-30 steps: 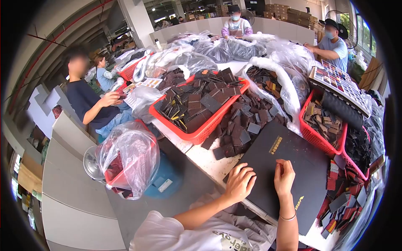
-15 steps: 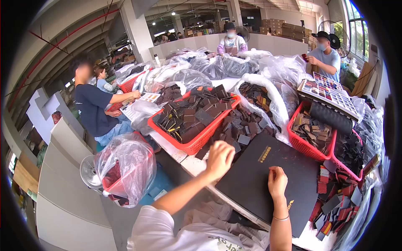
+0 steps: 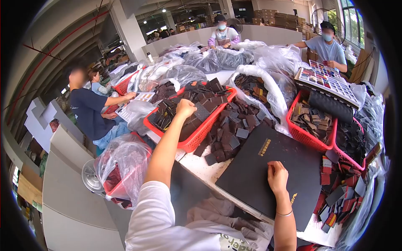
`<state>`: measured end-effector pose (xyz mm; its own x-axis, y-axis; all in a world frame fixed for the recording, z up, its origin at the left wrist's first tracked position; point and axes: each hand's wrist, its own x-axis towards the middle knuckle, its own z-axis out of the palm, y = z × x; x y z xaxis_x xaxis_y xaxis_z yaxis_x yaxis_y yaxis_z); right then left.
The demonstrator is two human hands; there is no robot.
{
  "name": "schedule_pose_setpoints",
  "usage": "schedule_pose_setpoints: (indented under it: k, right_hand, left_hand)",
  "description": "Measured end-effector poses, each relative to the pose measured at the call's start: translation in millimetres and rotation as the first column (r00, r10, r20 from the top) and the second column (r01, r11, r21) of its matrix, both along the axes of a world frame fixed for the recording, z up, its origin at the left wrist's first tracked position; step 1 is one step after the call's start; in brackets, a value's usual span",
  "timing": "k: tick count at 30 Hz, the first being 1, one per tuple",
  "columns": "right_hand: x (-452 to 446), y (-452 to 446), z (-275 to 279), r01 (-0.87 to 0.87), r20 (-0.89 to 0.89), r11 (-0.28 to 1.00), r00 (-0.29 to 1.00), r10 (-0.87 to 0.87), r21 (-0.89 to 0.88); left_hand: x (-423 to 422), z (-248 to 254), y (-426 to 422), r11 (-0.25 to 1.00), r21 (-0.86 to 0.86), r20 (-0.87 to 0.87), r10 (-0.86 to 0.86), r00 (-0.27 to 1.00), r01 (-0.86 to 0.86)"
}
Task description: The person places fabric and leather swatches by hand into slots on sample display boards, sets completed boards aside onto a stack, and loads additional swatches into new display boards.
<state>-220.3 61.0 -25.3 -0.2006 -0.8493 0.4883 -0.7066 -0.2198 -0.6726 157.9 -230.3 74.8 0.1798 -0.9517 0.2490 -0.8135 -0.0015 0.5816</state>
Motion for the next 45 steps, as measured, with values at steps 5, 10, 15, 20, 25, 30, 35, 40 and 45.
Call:
schedule_pose_setpoints:
  k: [5,10,15,20,25,30,35,40,45]
  right_hand:
    - [-0.6,-0.5,1.7,0.016,-0.014,1.0,1.0,-0.016,0.006]
    - [-0.4,-1.5,-3.9,0.019,-0.027,1.0,0.999,-0.02,-0.023]
    - [-9.4,-2.1,-23.4,0.046,-0.038,0.998,0.998,-0.048,-0.05]
    - [-24.6,25.4,3.3,0.199,0.204,0.974,0.964,-0.173,-0.112]
    - [-77.2,117.4,35.1,0.484,0.374,0.845,0.845,-0.383,-0.228]
    - [-158.0,230.4,-1.5,0.878,0.28,0.476,0.468,-0.838,-0.045]
    - [-211.3,298.5,-47.4,0.944,-0.134,0.292,0.312,-0.941,0.152]
    - [-208.8,264.3,-37.0,0.952,-0.43,0.097,0.22,-0.876,0.29]
    - [-227.4,265.3,-34.0,0.898,-0.322,0.069,0.227,-0.919,0.435]
  left_hand:
    - [-15.9,68.1,50.4,0.919,-0.393,0.167,0.037,0.985,0.032]
    - [18.2,50.9,35.4,0.903,-0.279,0.517,-0.146,0.844,0.327]
    - [-4.9,38.7,41.4,0.686,-0.638,0.478,-0.005,0.878,0.351]
    - [-107.9,22.4,114.2,0.567,-0.762,0.089,-0.388,0.917,0.314]
    - [-196.6,-31.7,216.3,0.73,-0.44,-0.393,-0.681,0.618,0.524]
    - [-236.1,-97.0,251.3,0.735,-0.114,-0.811,-0.458,0.365,0.668]
    - [-248.2,-121.3,268.4,0.748,-0.145,-0.732,-0.521,0.438,0.647]
    - [-250.6,-122.3,270.5,0.745,-0.161,-0.719,-0.538,0.44,0.647]
    - [-246.1,-122.3,272.1,0.759,-0.153,-0.737,-0.514,0.438,0.633]
